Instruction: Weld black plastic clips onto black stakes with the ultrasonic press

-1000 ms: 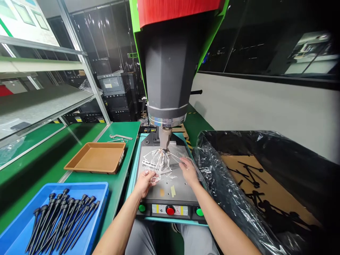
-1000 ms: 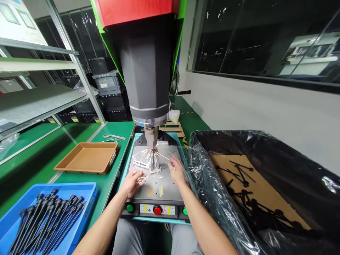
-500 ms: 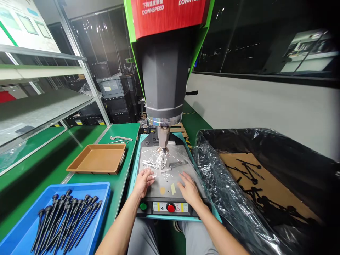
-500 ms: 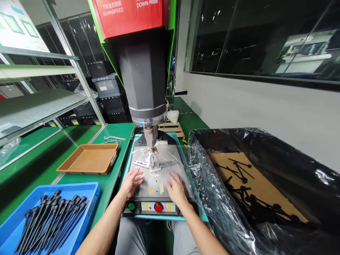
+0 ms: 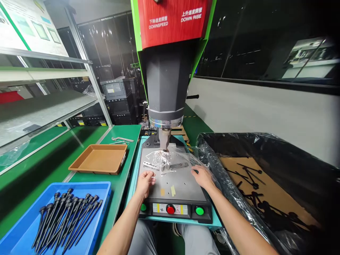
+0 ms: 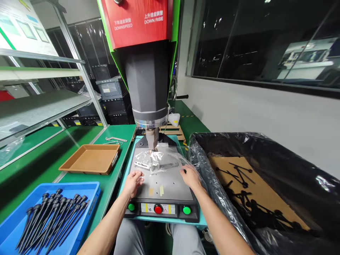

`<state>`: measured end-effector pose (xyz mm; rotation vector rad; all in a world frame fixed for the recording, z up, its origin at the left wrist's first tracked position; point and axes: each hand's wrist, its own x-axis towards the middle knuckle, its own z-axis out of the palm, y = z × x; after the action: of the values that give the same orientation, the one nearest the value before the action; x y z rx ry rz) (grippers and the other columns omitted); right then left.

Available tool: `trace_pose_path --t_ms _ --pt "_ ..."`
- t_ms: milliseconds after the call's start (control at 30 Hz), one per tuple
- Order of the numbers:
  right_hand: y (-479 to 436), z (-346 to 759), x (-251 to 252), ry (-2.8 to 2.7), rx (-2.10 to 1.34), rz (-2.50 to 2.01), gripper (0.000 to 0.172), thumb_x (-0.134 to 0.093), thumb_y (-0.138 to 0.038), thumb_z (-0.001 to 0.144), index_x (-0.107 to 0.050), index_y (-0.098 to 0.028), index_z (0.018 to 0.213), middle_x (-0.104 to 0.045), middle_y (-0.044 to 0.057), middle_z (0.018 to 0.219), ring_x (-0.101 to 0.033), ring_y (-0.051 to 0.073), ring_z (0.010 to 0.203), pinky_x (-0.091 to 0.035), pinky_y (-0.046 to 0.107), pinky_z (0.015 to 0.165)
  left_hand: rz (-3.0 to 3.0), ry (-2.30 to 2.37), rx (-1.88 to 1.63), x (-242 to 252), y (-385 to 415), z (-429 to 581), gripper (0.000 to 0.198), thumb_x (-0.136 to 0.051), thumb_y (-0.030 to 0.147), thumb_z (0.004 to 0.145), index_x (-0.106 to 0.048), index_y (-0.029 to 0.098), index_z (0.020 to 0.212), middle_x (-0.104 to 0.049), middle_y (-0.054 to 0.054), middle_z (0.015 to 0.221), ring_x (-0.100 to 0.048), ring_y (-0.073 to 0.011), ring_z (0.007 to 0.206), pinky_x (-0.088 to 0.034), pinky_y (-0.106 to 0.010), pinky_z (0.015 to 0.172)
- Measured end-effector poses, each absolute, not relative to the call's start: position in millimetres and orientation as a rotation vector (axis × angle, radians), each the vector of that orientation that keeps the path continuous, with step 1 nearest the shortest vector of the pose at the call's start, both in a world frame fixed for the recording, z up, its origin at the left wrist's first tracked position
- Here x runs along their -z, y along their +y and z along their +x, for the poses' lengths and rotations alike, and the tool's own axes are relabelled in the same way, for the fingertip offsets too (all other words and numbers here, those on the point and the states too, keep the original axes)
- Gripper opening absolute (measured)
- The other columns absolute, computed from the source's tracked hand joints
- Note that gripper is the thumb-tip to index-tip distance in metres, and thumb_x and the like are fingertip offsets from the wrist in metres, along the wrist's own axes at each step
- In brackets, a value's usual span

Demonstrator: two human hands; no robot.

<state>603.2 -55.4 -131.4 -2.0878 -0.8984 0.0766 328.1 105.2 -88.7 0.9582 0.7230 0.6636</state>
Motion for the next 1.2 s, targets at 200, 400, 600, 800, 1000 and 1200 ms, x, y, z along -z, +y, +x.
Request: trace_pose_path --t_ms 200,400,600,800,1000,1200 --pt "-73 595 145 -0.841 -0.246 -1.984 0.026 -0.062 -0.036 0.069 -0.075 -0.021 0.086 -0.070 0.010 0.108 -0.059 0.031 0.112 -0.040 0.047 0.101 0.973 0.706 -0.673 93 108 327 0.041 -0.081 0.044 0.061 -0.059 0.014 0.076 -0.064 -0.001 0.076 -0.057 -0.0065 0.056 -0.040 -0.018 0.049" --pt "-70 577 150 -0.889 -0.367 -1.851 0.032 -0.065 -0.042 0.069 -0.076 -0.020 0.090 -0.069 0.011 0.112 -0.062 0.029 0.109 -0.044 0.045 0.098 1.002 0.713 -0.642 91 106 329 0.040 -0.080 0.045 0.062 -0.059 0.014 0.077 -0.065 -0.002 0.077 -0.058 -0.0070 0.057 -0.040 -0.017 0.050" --pt "-77 562 161 -0.945 -0.280 -1.971 0.032 -0.067 -0.038 0.069 -0.076 -0.019 0.092 -0.062 0.013 0.124 -0.048 0.033 0.126 -0.032 0.049 0.109 1.024 0.737 -0.626 96 106 327 0.041 -0.079 0.045 0.064 -0.058 0.014 0.082 -0.066 -0.003 0.079 -0.060 -0.0080 0.058 -0.043 -0.018 0.051" --pt "-102 531 179 -1.116 -0.106 -2.146 0.034 -0.055 -0.033 0.079 -0.074 -0.017 0.103 -0.056 0.014 0.133 -0.039 0.032 0.134 -0.033 0.050 0.109 1.061 0.769 -0.584 104 107 320 0.045 -0.080 0.045 0.064 -0.058 0.014 0.089 -0.066 -0.006 0.083 -0.063 -0.0092 0.059 -0.045 -0.018 0.050" --pt "-130 506 195 -1.091 0.109 -2.150 0.036 -0.049 -0.037 0.082 -0.073 -0.019 0.102 -0.058 0.012 0.129 -0.042 0.033 0.130 -0.036 0.052 0.108 1.016 0.842 -0.631 111 110 311 0.051 -0.081 0.039 0.066 -0.054 0.015 0.102 -0.066 -0.005 0.081 -0.064 -0.0101 0.058 -0.047 -0.019 0.051" --pt "-161 486 204 -0.918 0.262 -2.129 0.039 -0.045 -0.045 0.084 -0.072 -0.020 0.096 -0.062 0.013 0.119 -0.054 0.033 0.115 -0.044 0.051 0.099 1.019 0.933 -0.712 117 110 289 0.056 -0.080 0.034 0.067 -0.052 0.015 0.111 -0.067 -0.007 0.082 -0.064 -0.0115 0.060 -0.046 -0.021 0.053"
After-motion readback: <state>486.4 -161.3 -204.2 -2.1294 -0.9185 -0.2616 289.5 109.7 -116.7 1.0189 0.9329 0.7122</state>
